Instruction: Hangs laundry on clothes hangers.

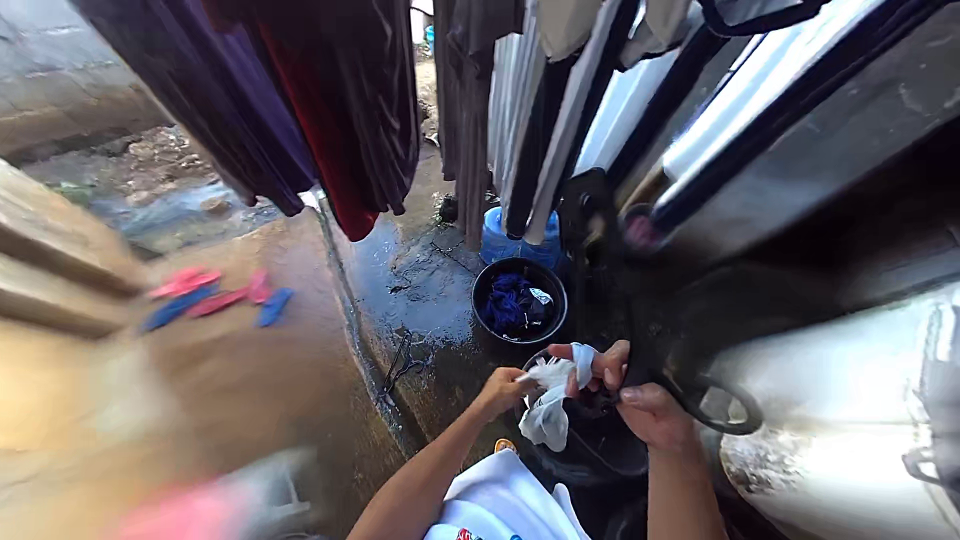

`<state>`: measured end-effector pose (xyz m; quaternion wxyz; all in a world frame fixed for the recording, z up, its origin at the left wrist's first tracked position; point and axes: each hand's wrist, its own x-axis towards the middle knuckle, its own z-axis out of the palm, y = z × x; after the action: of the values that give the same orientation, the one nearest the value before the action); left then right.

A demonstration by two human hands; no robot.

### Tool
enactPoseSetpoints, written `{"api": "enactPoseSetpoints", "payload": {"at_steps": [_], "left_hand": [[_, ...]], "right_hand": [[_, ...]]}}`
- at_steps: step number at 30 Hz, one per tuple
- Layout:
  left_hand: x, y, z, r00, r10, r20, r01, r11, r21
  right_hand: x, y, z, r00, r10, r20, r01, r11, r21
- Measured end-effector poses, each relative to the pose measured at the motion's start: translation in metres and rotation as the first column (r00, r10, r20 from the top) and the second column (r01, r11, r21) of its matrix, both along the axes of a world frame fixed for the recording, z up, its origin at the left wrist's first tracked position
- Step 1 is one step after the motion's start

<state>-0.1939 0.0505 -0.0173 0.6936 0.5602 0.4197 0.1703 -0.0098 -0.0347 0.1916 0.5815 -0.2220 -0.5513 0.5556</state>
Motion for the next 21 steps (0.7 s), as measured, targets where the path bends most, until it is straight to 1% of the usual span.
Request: {"api": "enactPoseSetpoints", "payload": {"at_steps": [2,3,4,5,6,7,8,9,11,12,13,14,15,16,17,18,19,20,21], "left_hand": [[-0.018,0.017,0.007,0.975,0.161,-0.154,-0.157,0.987,0.043],[-0.031,0.027,0.013,0.957,0.223,-0.187,-0.217,0.975,0.055],[-0.043,0.037,0.024,0.944,0.275,-0.183,-0.278,0.960,0.008],[-0.053,0.046,0.037,0.938,0.311,-0.155,-0.327,0.941,-0.085],[-0.061,0.052,0.052,0.937,0.326,-0.127,-0.345,0.921,-0.181],[-0.066,0.056,0.066,0.943,0.318,-0.096,-0.332,0.910,-0.246],[-0.068,0.059,0.078,0.953,0.296,-0.059,-0.302,0.918,-0.256],[-0.068,0.061,0.089,0.965,0.261,-0.024,-0.260,0.941,-0.217],[-0.064,0.066,0.101,0.980,0.194,-0.029,-0.195,0.980,-0.039],[-0.062,0.069,0.104,0.982,0.173,-0.075,-0.170,0.984,0.051],[-0.060,0.071,0.107,0.971,0.163,-0.174,-0.136,0.979,0.153],[-0.060,0.073,0.111,0.941,0.153,-0.303,-0.079,0.967,0.242],[-0.062,0.076,0.112,0.892,0.126,-0.434,0.012,0.954,0.301],[-0.064,0.079,0.111,0.828,0.085,-0.554,0.120,0.939,0.323],[-0.067,0.081,0.108,0.759,0.012,-0.651,0.231,0.930,0.286],[-0.072,0.081,0.105,0.703,-0.089,-0.706,0.318,0.927,0.199],[-0.078,0.081,0.099,0.678,-0.181,-0.713,0.365,0.924,0.112],[-0.086,0.081,0.092,0.703,-0.222,-0.676,0.355,0.933,0.062],[-0.093,0.081,0.085,0.769,-0.210,-0.604,0.289,0.957,0.037]], "right_hand": [[0.032,-0.022,-0.006,0.988,-0.149,0.028,0.150,0.989,-0.015],[0.047,-0.035,-0.012,0.974,-0.219,0.052,0.221,0.975,-0.031],[0.059,-0.048,-0.020,0.956,-0.280,0.087,0.286,0.957,-0.053],[0.068,-0.059,-0.029,0.936,-0.332,0.120,0.342,0.936,-0.079],[0.073,-0.068,-0.039,0.920,-0.369,0.134,0.384,0.917,-0.110],[0.076,-0.075,-0.049,0.908,-0.397,0.135,0.414,0.900,-0.137],[0.077,-0.081,-0.057,0.894,-0.427,0.138,0.445,0.881,-0.160],[0.076,-0.086,-0.064,0.881,-0.451,0.146,0.471,0.865,-0.174],[0.070,-0.091,-0.071,0.875,-0.457,0.161,0.481,0.860,-0.173],[0.066,-0.092,-0.074,0.876,-0.452,0.169,0.476,0.865,-0.156],[0.062,-0.091,-0.076,0.874,-0.453,0.175,0.477,0.870,-0.129],[0.058,-0.090,-0.078,0.869,-0.465,0.171,0.485,0.869,-0.101],[0.055,-0.089,-0.081,0.865,-0.480,0.146,0.495,0.865,-0.082],[0.053,-0.088,-0.084,0.864,-0.495,0.089,0.501,0.862,-0.077],[0.052,-0.087,-0.086,0.864,-0.503,0.014,0.503,0.861,-0.080],[0.051,-0.087,-0.088,0.862,-0.504,-0.052,0.498,0.862,-0.092],[0.051,-0.087,-0.089,0.859,-0.504,-0.094,0.495,0.863,-0.101],[0.052,-0.086,-0.090,0.856,-0.506,-0.103,0.497,0.862,-0.100],[0.052,-0.085,-0.090,0.851,-0.519,-0.073,0.513,0.854,-0.090]]}}
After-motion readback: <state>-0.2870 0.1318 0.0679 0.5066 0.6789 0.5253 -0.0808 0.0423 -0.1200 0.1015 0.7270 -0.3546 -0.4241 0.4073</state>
